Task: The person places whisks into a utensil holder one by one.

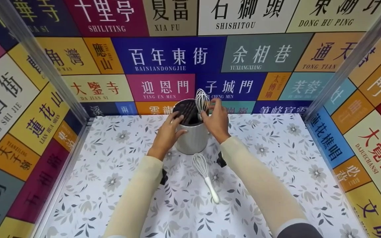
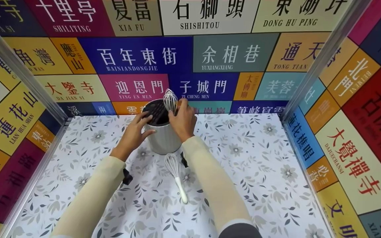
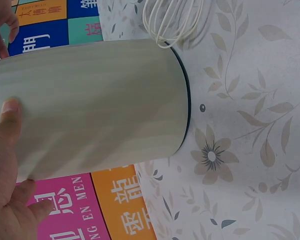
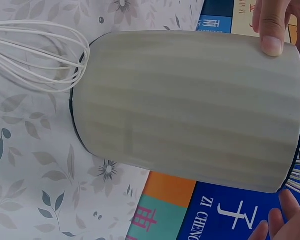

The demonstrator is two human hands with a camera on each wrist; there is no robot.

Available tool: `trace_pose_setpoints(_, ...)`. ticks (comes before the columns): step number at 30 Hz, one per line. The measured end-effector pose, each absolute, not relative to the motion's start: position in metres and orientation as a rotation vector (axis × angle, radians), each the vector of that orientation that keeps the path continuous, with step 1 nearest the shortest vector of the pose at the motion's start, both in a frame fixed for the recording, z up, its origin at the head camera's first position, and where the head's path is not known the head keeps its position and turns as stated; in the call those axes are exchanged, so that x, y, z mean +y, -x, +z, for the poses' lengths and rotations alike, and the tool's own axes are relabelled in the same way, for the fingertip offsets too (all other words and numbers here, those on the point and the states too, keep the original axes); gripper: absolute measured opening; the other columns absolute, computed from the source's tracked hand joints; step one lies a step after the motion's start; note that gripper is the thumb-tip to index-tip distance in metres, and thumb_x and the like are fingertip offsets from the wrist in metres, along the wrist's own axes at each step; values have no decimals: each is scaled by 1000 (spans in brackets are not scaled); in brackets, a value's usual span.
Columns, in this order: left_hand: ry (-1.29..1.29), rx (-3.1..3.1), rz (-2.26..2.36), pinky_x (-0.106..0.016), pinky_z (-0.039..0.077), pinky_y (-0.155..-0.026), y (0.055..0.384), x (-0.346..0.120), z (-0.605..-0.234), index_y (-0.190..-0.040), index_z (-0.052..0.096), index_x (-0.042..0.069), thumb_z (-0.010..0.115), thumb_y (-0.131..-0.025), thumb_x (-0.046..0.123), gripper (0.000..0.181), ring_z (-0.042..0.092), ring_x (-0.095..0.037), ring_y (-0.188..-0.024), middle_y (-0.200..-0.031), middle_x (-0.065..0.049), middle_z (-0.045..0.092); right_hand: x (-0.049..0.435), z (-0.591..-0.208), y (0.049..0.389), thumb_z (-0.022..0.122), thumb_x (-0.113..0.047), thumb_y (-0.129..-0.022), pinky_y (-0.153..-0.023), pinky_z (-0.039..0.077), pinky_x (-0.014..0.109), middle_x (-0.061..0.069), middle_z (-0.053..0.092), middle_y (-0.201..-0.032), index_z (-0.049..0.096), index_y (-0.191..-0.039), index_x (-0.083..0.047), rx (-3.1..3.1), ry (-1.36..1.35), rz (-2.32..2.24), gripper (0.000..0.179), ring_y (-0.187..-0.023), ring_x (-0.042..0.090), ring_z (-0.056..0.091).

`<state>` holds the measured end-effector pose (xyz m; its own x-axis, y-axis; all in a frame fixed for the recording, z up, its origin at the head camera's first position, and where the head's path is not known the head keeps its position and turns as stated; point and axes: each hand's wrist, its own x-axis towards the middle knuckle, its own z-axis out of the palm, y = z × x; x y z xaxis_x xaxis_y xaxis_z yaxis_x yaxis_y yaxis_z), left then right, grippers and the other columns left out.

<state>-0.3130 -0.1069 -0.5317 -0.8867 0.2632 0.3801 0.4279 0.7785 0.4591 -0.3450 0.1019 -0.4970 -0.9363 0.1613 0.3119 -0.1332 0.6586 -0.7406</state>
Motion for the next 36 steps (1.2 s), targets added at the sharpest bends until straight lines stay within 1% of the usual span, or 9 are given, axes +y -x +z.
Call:
trace_pose_setpoints(10,516,-2685,-763,-46,48,-112,312,-106,-530,-147,57,12,74,-93,34,61,53,-35,-138,-157,-13,45,106,-495,342,79,-35,-86,-91,55,48,8,73,-118,51,-128,-16,-2536,8,1198,54,-113,32,66)
trace_pose_setpoints(12,513,-2689,-764,-46,48,-112,312,-106,-530,-147,57,12,74,-92,35,61,53,-34,-138,-157,-13,45,108,-494,341,79,-35,-86,-92,55,47,8,72,-118,51,-128,-15,-2522,-4,1229,54,-113,31,66)
trace_pose_setpoints(16,518,-2687,-775,-46,48,-112,312,-107,-530,-147,57,12,74,-92,35,62,53,-34,-138,-157,-12,45,115,-493,337,77,-32,-88,-94,54,43,10,71,-115,51,-128,-12,-2448,-40,1294,52,-108,29,67)
trace_pose_setpoints(19,522,-2684,-791,-46,48,-112,312,-107,-530,-147,56,12,74,-93,35,61,52,-34,-138,-157,-12,45,123,-495,332,73,-33,-91,-86,55,41,9,71,-108,50,-129,-12,-2406,-47,1303,49,-96,25,68)
trace_pose_setpoints(23,514,-2692,-813,-46,47,-113,312,-107,-530,-147,56,13,74,-93,35,62,52,-34,-139,-158,-12,44,135,-503,320,69,-34,-93,-72,51,40,4,71,-97,50,-130,-13,-2425,-75,1252,47,-78,22,65)
trace_pose_setpoints(25,510,-2696,-821,-46,47,-113,312,-107,-530,-148,56,13,74,-93,35,62,52,-34,-139,-158,-12,44,141,-509,313,69,-34,-93,-68,51,39,2,71,-92,50,-131,-13,-2463,-111,1226,47,-72,21,64)
trace_pose_setpoints(30,505,-2707,-814,-46,46,-114,311,-107,-530,-148,56,13,73,-93,36,62,52,-35,-139,-158,-12,43,155,-529,289,67,-41,-96,-62,51,37,-1,69,-85,50,-132,-16,-2653,-213,1133,48,-65,17,63)
trace_pose_setpoints(34,500,-2715,-808,-46,46,-114,312,-107,-530,-148,56,13,73,-93,36,62,51,-35,-140,-158,-12,43,162,-544,269,66,-46,-97,-61,52,37,-2,69,-83,50,-135,-18,-2806,-317,1036,50,-62,14,61)
trace_pose_setpoints(36,499,-2714,-806,-46,46,-114,312,-107,-531,-148,55,14,73,-93,36,62,52,-35,-139,-158,-12,43,164,-550,260,67,-45,-96,-62,53,38,-1,70,-82,52,-136,-17,-2857,-377,1009,51,-61,13,61)
